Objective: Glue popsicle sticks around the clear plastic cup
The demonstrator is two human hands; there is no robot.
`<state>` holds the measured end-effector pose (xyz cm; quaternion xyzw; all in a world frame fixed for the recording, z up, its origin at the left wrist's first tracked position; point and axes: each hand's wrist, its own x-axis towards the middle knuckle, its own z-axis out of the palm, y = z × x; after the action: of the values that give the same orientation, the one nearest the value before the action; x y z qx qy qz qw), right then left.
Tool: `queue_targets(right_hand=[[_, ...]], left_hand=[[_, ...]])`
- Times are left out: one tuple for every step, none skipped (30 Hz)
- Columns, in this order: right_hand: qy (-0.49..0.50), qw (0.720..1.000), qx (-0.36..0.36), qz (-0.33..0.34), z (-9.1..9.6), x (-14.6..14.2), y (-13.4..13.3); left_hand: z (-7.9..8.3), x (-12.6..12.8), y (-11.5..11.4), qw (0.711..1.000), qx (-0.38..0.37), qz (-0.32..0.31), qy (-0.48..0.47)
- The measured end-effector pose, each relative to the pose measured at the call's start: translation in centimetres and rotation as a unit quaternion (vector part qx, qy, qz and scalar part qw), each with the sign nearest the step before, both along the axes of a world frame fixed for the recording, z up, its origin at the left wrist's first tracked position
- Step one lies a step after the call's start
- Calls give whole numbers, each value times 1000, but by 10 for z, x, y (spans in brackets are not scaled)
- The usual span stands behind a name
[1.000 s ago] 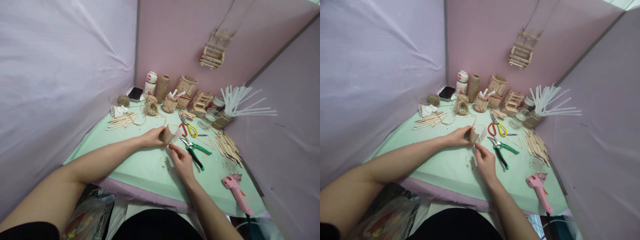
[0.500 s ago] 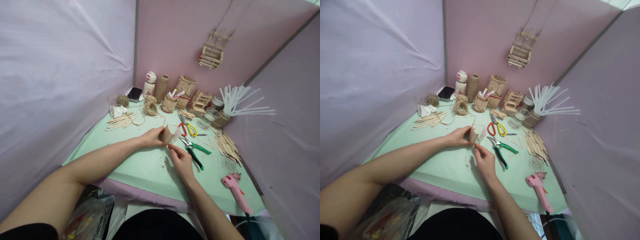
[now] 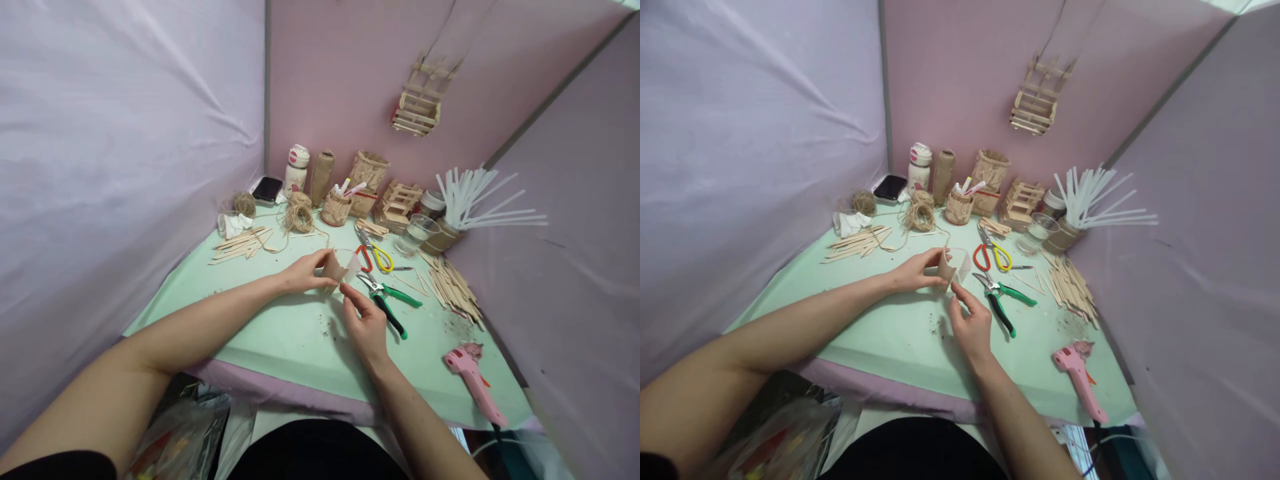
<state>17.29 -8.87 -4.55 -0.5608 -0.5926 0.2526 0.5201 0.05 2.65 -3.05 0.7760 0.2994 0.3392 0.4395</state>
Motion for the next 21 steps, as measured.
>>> queue_targets(right_hand=[[-1, 1000, 0, 1, 0, 0, 0], [-3, 1000, 0, 2, 0, 0, 0], [-5, 1000, 0, 3, -1, 0, 0], [-7, 1000, 0, 4, -1, 0, 0], [-9, 1000, 0, 5, -1, 0, 1], [-10, 1000, -1, 5, -1, 1, 1], [-11, 1000, -2, 6, -1, 1, 1], [-12, 1000, -3, 6, -1, 1, 1], [-12, 1000, -3, 7, -1, 1, 1], [-13, 1000, -4, 7, -1, 2, 1], [-12, 1000, -5, 7, 0, 2, 1], [-11, 1000, -6, 7, 0, 2, 1], [-10, 1000, -7, 7, 0, 2, 1], [-8, 1000, -8, 7, 0, 2, 1], [-6, 1000, -9, 8, 1, 2, 1], [-4, 1000, -9, 9, 1, 1, 1], [-3, 1000, -10, 10, 1, 1, 1], [-2, 1000, -11, 10, 1, 1, 1], [-1, 1000, -11, 8, 1, 1, 1], [0, 1000, -10, 2, 0, 2, 2], [3, 1000, -6, -8, 0, 2, 2]], left_hand=[[-1, 1, 0, 1000, -9, -4, -10], [-2, 1, 1, 1000, -18, -6, -18], [-2, 2, 1, 999, -24, -7, -21], [-3, 2, 1, 999, -28, -8, -23], [-4, 2, 2, 999, -30, -8, -23], [-4, 2, 2, 999, -31, -9, -24], [-5, 2, 2, 999, -30, -9, -24], [-5, 2, 2, 999, -28, -9, -25], [-5, 2, 2, 999, -26, -9, -26], [-5, 2, 2, 999, -23, -8, -27], [-5, 2, 2, 999, -21, -8, -27], [-5, 2, 2, 999, -18, -8, -27], [-5, 2, 2, 999, -16, -9, -27], [-5, 2, 2, 1000, -15, -10, -26], [-5, 2, 2, 1000, -14, -10, -25], [-5, 2, 2, 1000, -14, -10, -24], [-5, 2, 2, 1000, -14, -9, -23], [-5, 2, 2, 1000, -15, -8, -21], [-5, 2, 2, 1000, -18, -8, -20], [-5, 1, 2, 1000, -20, -6, -17], [-6, 1, 2, 1000, -22, -3, -14]])
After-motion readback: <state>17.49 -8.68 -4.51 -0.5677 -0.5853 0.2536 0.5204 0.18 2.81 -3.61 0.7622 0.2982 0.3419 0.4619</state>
